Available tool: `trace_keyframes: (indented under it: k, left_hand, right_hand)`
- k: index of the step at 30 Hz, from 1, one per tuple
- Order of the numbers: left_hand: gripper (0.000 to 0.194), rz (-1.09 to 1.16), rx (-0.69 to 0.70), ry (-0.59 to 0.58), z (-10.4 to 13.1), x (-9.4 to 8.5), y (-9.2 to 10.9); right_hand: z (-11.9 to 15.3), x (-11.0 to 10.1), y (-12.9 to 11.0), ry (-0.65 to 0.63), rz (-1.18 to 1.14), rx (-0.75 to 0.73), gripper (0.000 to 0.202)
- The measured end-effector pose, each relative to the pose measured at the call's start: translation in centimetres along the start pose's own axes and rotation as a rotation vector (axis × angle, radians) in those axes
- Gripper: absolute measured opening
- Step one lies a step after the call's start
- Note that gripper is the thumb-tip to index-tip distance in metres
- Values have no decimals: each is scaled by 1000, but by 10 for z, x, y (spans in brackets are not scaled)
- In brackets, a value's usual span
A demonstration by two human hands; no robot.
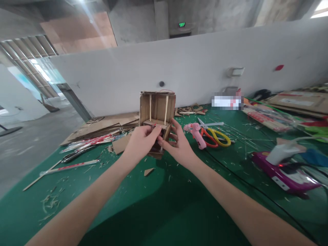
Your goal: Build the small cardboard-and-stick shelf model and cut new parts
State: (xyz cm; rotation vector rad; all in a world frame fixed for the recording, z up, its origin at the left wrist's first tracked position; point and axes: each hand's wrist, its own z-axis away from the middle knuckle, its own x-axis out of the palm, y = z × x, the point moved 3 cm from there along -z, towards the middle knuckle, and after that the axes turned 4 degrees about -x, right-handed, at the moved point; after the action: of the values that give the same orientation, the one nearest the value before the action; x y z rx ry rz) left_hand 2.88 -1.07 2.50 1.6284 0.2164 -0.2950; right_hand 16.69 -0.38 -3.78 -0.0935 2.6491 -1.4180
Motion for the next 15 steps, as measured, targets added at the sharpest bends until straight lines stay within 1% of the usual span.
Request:
trace_keyframes:
  k: [1, 3, 4, 5, 6, 7, 8, 9, 10, 11, 12, 13, 14, 15]
  left_hand:
    - [39, -33, -22, -34, 1, -4, 4]
    - [40, -136, -90, -171, 4, -13, 12]
    - [41, -171, -108, -219, 5, -18, 17]
    - [41, -211, -103, -204, 5, -24, 20]
    - [41, -245, -43, -116, 3, -32, 24]
    - [39, -258, 63, 21, 1, -40, 28]
    - [37, -256, 211, 191, 0, -48, 30]
    - [36, -247, 362, 330, -2, -54, 30]
    - [48, -249, 492, 413, -5, -58, 27]
    - [69, -290, 576, 372, -10, -58, 22]
    - [90, -335, 620, 260, -15, -55, 16]
    - [104, -362, 640, 128, -21, -52, 9]
    - [110, -343, 638, 27, -25, -49, 3]
    - [111, -290, 631, -56, -28, -47, -2]
  right_hand:
    - [0, 2, 0, -1, -35, -3, 84]
    - [0, 2, 4, 5, -76, 24, 86]
    - [-1, 1, 7, 14, -83, 56, 87]
    - [-1, -1, 11, 26, -86, 92, 88]
    - [-2, -4, 14, 35, -95, 131, 87]
    - [-3, -5, 16, 39, -118, 167, 85]
    - [-3, -7, 16, 36, -158, 197, 82]
    - [-4, -7, 16, 26, -211, 221, 78]
    - [-4, -8, 14, 11, -268, 238, 75]
    - [-3, -7, 12, -12, -320, 250, 73]
    - [-3, -7, 9, -46, -360, 255, 72]
    - [-2, -6, 6, -89, -384, 254, 73]
    - [-1, -5, 3, -142, -389, 247, 77]
    - [-1, -4, 1, -202, -373, 237, 83]
